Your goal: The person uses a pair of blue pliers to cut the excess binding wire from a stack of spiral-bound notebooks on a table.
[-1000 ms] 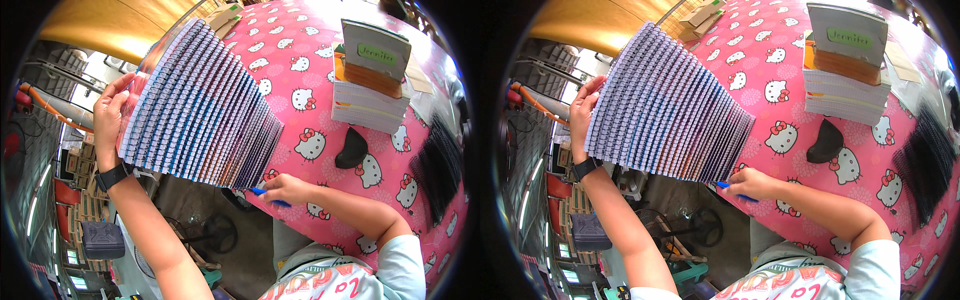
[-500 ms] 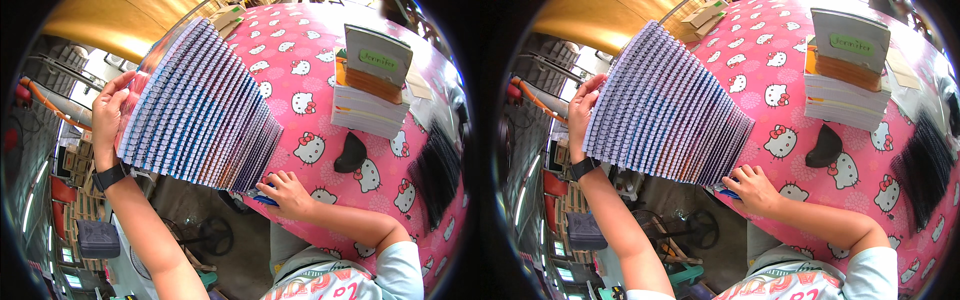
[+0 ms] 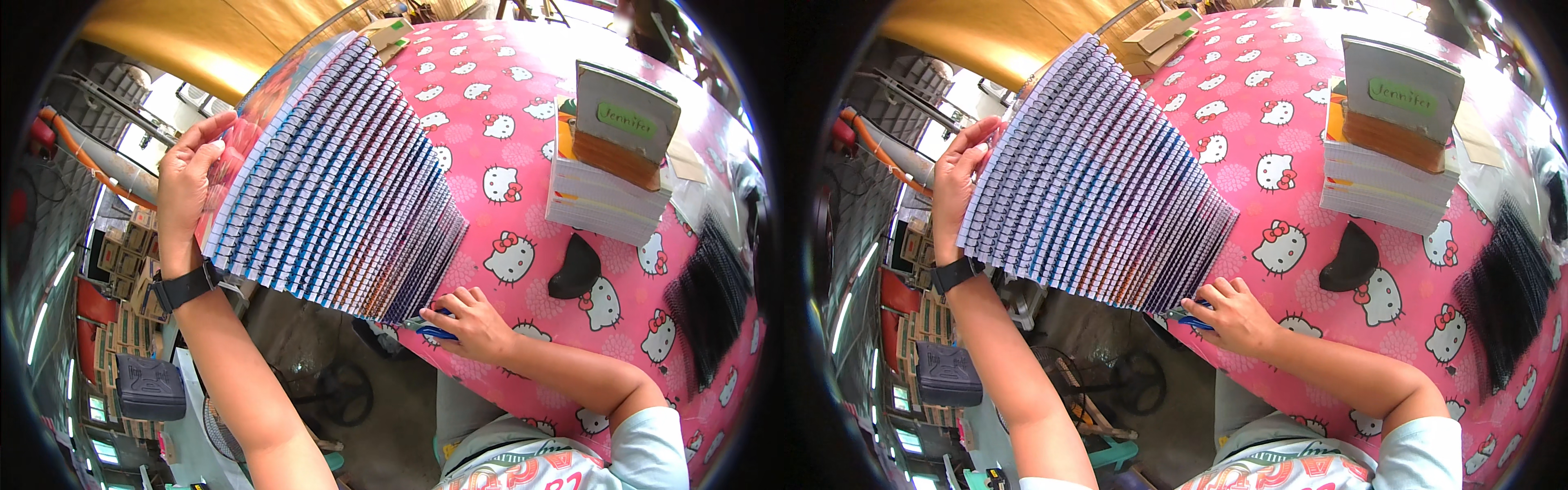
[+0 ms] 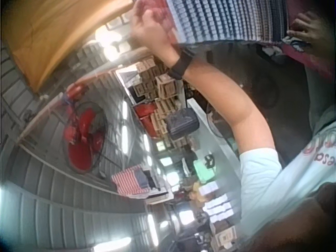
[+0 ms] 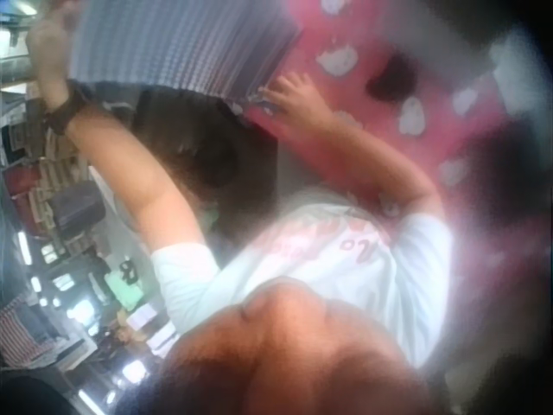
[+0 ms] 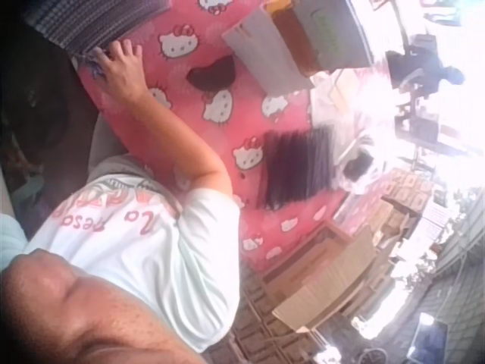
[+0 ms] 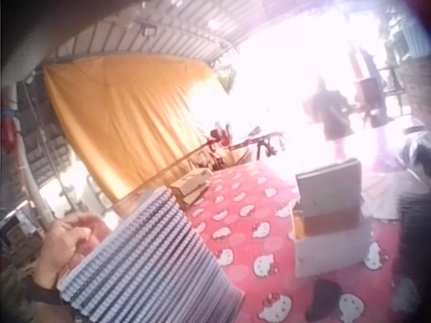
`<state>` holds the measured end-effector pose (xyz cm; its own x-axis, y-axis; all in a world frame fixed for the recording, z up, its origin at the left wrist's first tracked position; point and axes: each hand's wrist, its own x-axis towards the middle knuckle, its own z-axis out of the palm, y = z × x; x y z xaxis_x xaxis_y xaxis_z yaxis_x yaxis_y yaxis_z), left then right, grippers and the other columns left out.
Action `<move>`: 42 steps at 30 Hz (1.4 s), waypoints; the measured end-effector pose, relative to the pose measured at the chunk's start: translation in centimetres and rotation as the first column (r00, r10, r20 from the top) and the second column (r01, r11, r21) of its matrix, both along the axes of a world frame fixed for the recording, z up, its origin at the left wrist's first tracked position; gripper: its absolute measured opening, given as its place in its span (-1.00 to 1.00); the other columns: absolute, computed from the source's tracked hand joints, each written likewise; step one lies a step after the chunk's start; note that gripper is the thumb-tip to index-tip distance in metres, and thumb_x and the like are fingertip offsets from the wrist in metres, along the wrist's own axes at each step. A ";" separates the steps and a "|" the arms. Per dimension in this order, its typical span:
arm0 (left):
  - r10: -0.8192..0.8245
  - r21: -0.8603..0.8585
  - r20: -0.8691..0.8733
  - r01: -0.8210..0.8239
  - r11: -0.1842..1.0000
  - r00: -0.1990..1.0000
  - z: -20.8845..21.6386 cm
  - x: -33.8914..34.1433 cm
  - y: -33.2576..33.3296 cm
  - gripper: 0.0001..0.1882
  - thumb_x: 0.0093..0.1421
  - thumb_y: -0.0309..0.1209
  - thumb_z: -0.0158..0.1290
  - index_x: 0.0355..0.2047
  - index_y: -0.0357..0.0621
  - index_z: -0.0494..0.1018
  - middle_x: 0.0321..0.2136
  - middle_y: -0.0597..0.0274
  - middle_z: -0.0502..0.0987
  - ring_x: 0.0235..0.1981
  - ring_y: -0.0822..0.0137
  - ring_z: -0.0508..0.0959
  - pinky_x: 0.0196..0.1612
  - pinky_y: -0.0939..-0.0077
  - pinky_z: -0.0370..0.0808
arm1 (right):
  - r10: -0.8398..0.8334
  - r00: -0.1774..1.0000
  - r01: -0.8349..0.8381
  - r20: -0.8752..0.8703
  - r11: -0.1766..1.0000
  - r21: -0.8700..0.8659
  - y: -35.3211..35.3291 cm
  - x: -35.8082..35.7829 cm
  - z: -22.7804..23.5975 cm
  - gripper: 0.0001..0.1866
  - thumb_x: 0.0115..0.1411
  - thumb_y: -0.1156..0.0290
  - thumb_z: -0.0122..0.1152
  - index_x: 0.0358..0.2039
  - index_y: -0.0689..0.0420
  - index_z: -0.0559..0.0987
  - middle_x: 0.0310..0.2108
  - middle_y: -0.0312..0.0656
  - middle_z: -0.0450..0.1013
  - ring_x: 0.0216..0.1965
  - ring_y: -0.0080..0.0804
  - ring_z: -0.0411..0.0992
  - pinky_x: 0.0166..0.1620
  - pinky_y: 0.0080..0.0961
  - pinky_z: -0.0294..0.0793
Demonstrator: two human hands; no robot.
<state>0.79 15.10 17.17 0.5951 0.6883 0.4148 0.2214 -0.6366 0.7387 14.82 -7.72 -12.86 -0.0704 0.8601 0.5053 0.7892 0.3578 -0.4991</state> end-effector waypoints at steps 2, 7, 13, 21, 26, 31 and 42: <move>0.002 0.037 0.002 -0.002 0.999 1.000 -0.2 -0.1 0.5 -0.64 0.14 -0.56 -0.18 -0.06 -0.36 0.43 -0.13 0.10 0.50 -0.17 0.45 0.49 -0.04 0.59 0.41 | 0.051 0.933 -0.169 -0.357 0.937 -0.306 0.5 0.7 0.6 -0.55 -0.07 0.28 0.33 -0.11 0.07 0.53 -0.31 -0.19 0.40 -0.28 -0.33 0.36 -0.24 -0.37 0.33; -0.004 0.024 -0.004 0.004 1.000 1.000 0.0 -0.1 0.3 -0.64 0.14 -0.56 -0.17 -0.06 -0.36 0.43 -0.13 0.11 0.50 -0.17 0.46 0.49 -0.05 0.60 0.41 | -0.103 0.678 -0.460 -0.728 0.713 -0.529 1.1 1.2 1.0 -0.58 0.04 0.15 0.25 -0.17 0.17 0.55 -0.35 -0.05 0.46 -0.35 -0.21 0.43 -0.21 -0.33 0.43; 0.027 0.026 0.001 -0.027 0.999 1.000 -0.2 0.0 0.0 -0.65 0.15 -0.56 -0.16 -0.07 -0.36 0.44 -0.15 0.14 0.52 -0.23 0.48 0.52 -0.10 0.62 0.44 | -0.030 1.000 0.030 0.005 0.992 -0.126 -1.2 0.6 0.5 -0.44 -0.14 0.25 0.29 -0.04 0.04 0.45 -0.22 -0.22 0.33 -0.16 -0.30 0.28 -0.16 -0.32 0.24; -0.003 0.053 -0.033 0.005 0.999 0.999 -0.1 -0.2 0.4 -0.65 0.14 -0.56 -0.15 -0.06 -0.36 0.43 -0.15 0.15 0.51 -0.22 0.50 0.50 -0.10 0.64 0.43 | -0.026 1.000 0.027 0.013 0.998 -0.059 -0.7 0.2 0.1 -0.45 -0.16 0.29 0.33 -0.07 0.04 0.48 -0.22 -0.21 0.35 -0.19 -0.28 0.31 -0.14 -0.31 0.28; 0.006 0.085 -0.042 -0.003 0.996 0.999 0.0 -0.2 0.3 -0.65 0.16 -0.55 -0.13 -0.05 -0.36 0.43 -0.15 0.15 0.51 -0.22 0.50 0.50 -0.10 0.64 0.43 | 0.026 0.778 -0.386 -0.628 0.808 -0.444 0.1 1.2 0.9 -0.65 0.02 0.21 0.27 -0.22 0.15 0.56 -0.32 -0.13 0.46 -0.36 -0.31 0.43 -0.27 -0.41 0.39; -0.016 0.083 -0.040 0.019 0.996 0.999 0.1 0.0 -0.2 -0.66 0.17 -0.55 -0.14 -0.06 -0.36 0.43 -0.15 0.15 0.51 -0.20 0.49 0.51 -0.07 0.63 0.42 | -0.145 0.804 -0.339 -0.577 0.686 -0.644 0.0 0.6 1.5 -0.59 0.02 0.18 0.22 -0.14 0.12 0.52 -0.37 -0.11 0.48 -0.26 -0.21 0.43 -0.20 -0.30 0.37; 0.002 0.027 0.005 -0.002 1.000 1.000 -0.1 0.0 -0.2 -0.66 0.17 -0.54 -0.15 -0.06 -0.37 0.43 -0.16 0.11 0.52 -0.26 0.48 0.54 -0.14 0.62 0.48 | -0.026 1.000 0.028 0.014 0.989 -0.145 -0.8 -0.4 0.0 -0.42 -0.12 0.27 0.32 -0.01 0.02 0.45 -0.14 -0.18 0.32 -0.12 -0.24 0.25 -0.08 -0.30 0.22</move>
<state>0.80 14.86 17.08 0.5916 0.6781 0.4362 0.2193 -0.6559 0.7223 14.44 -8.49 -12.88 -0.0515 0.9259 0.3743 0.8040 0.2607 -0.5344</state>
